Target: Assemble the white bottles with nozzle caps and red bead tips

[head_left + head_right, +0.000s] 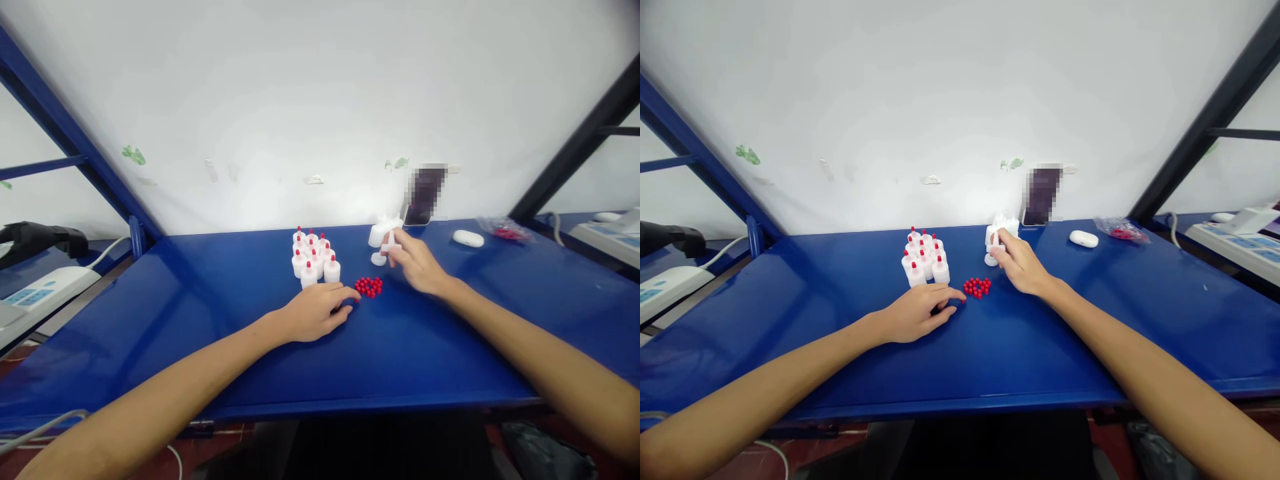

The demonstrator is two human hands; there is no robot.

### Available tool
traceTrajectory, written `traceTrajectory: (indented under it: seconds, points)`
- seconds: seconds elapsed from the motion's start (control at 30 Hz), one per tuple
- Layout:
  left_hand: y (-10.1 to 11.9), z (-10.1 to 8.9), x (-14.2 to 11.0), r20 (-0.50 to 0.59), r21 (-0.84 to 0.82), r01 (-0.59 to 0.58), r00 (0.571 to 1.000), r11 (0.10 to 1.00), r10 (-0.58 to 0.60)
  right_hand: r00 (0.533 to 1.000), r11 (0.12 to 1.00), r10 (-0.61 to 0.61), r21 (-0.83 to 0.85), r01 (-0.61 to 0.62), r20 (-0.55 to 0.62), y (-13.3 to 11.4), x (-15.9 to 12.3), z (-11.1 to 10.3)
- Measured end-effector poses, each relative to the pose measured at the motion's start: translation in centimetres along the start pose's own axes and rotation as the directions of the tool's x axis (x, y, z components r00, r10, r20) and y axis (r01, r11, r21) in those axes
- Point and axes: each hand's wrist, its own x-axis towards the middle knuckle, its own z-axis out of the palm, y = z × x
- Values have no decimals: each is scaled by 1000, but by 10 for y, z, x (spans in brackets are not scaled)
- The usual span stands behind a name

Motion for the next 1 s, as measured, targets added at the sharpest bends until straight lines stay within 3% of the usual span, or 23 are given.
traceTrajectory:
  seconds: [0.13,0.27,0.5,0.67,0.83,1.0]
  points:
    - [-4,0,2,-18,-78,41,999,996,-42,1000,994,-13,-109,14,13,-12,-1,3]
    - [-6,-3,3,23,-73,46,999,996,-45,997,996,-27,-80,32,68,-21,-4,9]
    - [-2,-6,3,132,217,-83,990,973,55,992,992,-118,-32,119,51,-28,-9,22]
    - [1,-9,3,176,333,-124,982,935,67,992,992,-74,-91,83,98,-26,-9,25]
    - [-2,-8,0,94,186,-95,992,978,79,993,990,-121,-76,121,-2,-30,-8,22]
    - [-5,-5,-4,-14,28,-102,995,994,102,953,961,-277,-48,273,-125,-41,-11,18]
